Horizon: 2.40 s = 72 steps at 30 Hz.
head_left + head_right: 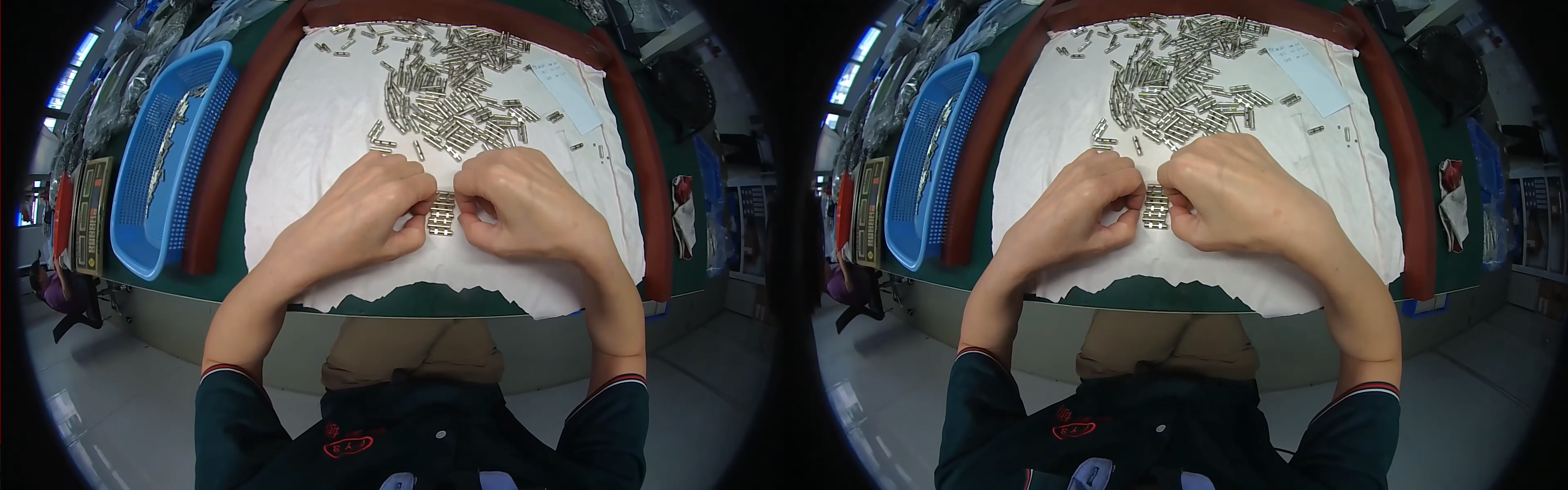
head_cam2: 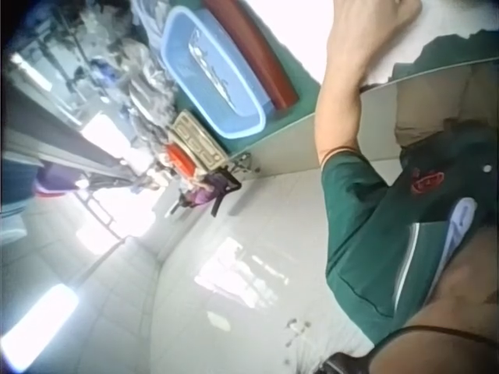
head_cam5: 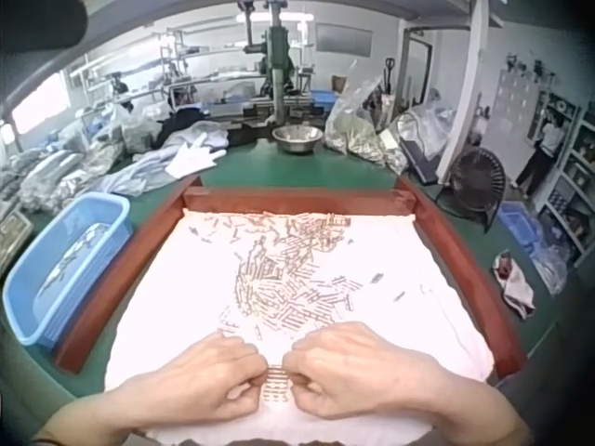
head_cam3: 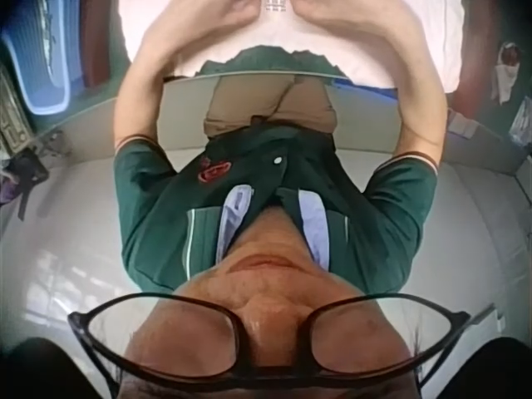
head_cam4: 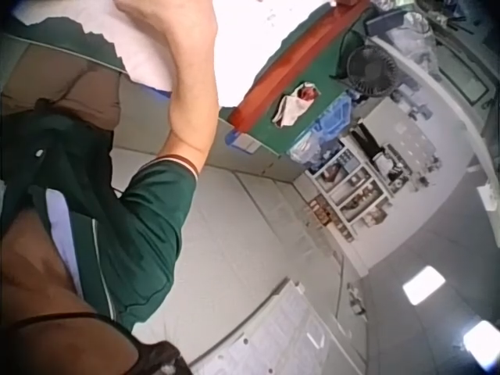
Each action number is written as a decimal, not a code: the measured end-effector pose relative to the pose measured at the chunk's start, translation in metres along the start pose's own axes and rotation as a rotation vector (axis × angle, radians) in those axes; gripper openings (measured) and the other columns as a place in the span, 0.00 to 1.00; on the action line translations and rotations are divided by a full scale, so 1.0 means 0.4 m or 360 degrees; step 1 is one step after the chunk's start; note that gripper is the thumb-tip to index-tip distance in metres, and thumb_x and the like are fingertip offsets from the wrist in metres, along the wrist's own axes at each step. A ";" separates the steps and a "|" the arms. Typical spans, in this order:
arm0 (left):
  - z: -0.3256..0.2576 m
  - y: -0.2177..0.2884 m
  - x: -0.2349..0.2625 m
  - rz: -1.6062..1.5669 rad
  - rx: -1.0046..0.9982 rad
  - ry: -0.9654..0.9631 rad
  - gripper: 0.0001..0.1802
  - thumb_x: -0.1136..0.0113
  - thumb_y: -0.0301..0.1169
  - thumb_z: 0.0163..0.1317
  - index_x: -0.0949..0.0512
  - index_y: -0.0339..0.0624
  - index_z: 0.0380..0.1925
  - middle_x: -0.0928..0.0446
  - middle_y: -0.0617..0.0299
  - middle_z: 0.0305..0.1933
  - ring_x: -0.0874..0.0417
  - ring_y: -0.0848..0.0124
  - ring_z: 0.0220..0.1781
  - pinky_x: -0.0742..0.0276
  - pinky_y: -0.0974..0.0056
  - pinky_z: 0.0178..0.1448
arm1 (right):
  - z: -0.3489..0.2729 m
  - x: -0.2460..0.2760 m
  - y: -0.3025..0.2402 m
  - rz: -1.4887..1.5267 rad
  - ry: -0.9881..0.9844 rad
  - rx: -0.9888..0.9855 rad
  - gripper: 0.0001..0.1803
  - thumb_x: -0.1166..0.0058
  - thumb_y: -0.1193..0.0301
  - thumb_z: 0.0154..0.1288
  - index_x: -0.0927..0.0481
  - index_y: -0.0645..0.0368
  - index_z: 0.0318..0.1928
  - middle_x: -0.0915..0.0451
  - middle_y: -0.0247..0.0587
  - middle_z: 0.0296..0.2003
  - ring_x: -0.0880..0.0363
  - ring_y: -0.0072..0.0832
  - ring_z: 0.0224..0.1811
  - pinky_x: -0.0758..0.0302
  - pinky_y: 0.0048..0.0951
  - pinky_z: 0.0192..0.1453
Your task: Sorting and arranging small metal cylindrical components on a workbench.
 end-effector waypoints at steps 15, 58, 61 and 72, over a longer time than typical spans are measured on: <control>-0.118 0.043 -0.031 0.0311 -0.0173 0.0164 0.28 0.37 0.30 0.56 0.27 0.40 0.60 0.28 0.55 0.47 0.28 0.60 0.45 0.33 0.59 0.52 | -0.014 0.001 0.068 0.0329 0.1480 0.0169 0.05 0.40 0.79 0.48 0.23 0.58 0.22 0.35 0.29 0.11 0.39 0.18 0.12 0.42 0.24 0.17; -0.122 0.039 -0.048 0.0647 -0.0025 0.0001 0.38 0.45 0.61 0.58 0.29 0.53 0.64 0.33 0.57 0.55 0.34 0.62 0.56 0.48 0.51 0.61 | -0.017 0.007 0.080 0.0189 0.1446 0.0080 0.04 0.40 0.76 0.50 0.22 0.57 0.24 0.31 0.34 0.11 0.30 0.25 0.13 0.35 0.26 0.19; -0.123 0.039 -0.048 0.0638 -0.0033 0.0007 0.37 0.46 0.61 0.58 0.28 0.53 0.63 0.33 0.58 0.55 0.34 0.62 0.56 0.48 0.51 0.60 | -0.017 0.007 0.081 0.0179 0.1444 0.0076 0.04 0.40 0.76 0.50 0.22 0.57 0.24 0.30 0.35 0.11 0.30 0.25 0.13 0.35 0.27 0.19; -0.115 0.032 -0.045 0.0538 0.0083 0.0018 0.43 0.47 0.66 0.55 0.34 0.55 0.67 0.36 0.56 0.59 0.36 0.60 0.61 0.50 0.49 0.63 | -0.014 0.004 0.081 0.0190 0.1414 0.0061 0.04 0.40 0.76 0.50 0.22 0.57 0.24 0.29 0.35 0.12 0.30 0.26 0.13 0.34 0.27 0.19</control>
Point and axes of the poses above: each hand's wrist, its own z-axis towards the middle knuckle, its own x-axis out of the back of the hand, y = z × x, the point moved 5 cm from there along z, towards the middle knuckle
